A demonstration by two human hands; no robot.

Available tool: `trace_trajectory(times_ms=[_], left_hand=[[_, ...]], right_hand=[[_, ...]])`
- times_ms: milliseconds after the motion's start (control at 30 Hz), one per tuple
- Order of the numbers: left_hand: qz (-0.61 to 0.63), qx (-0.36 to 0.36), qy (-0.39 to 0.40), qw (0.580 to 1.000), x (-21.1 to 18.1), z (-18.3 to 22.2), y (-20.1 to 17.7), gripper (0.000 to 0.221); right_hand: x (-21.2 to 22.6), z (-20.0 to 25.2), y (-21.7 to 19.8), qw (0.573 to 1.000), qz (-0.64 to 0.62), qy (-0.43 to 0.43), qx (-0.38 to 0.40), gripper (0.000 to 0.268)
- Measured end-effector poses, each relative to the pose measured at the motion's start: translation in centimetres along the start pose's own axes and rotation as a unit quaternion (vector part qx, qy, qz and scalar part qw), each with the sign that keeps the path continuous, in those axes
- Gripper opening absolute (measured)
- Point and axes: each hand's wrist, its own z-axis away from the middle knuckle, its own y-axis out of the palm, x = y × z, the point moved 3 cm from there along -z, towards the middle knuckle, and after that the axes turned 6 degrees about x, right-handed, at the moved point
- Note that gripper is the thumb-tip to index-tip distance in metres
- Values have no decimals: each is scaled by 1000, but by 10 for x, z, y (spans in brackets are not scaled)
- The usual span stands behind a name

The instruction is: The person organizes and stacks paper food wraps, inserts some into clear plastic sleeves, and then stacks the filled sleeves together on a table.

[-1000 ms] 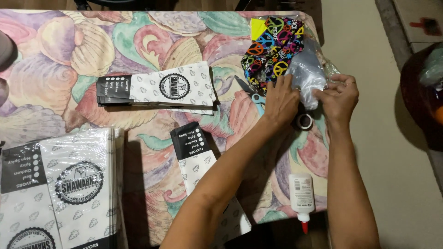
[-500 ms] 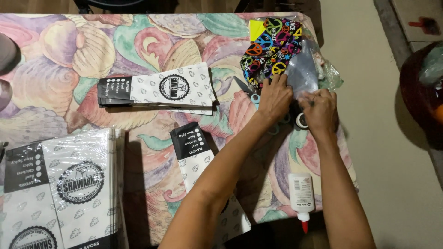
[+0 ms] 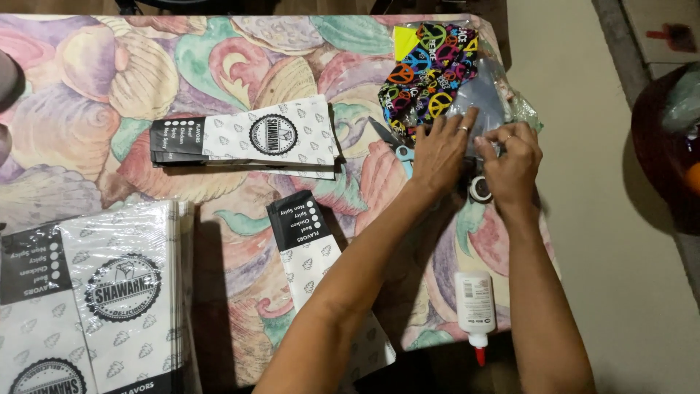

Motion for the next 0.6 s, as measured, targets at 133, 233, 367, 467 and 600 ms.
trace_trajectory(times_ms=[133,233,367,467,600], left_hand=[[-38,-24,-14,999,1,2,-9,97],[-37,-101,-16,994,3,2,-24,75],[-14,-44,-25,999,8,-3,-22,72],[-8,5,-38,999,8,-6,-29,76],[49,32,-35,998,13,-6,-33,90]], right_hand=[[25,1,-21,999,-30,-11,26,13],[62,2,-46,994,-94,-19,51,13],[113,7,-84,981,-173,33,83,10],[133,13,-105,974,-205,60,82,9],[131,33,-136,962,-261,70,-22,11]])
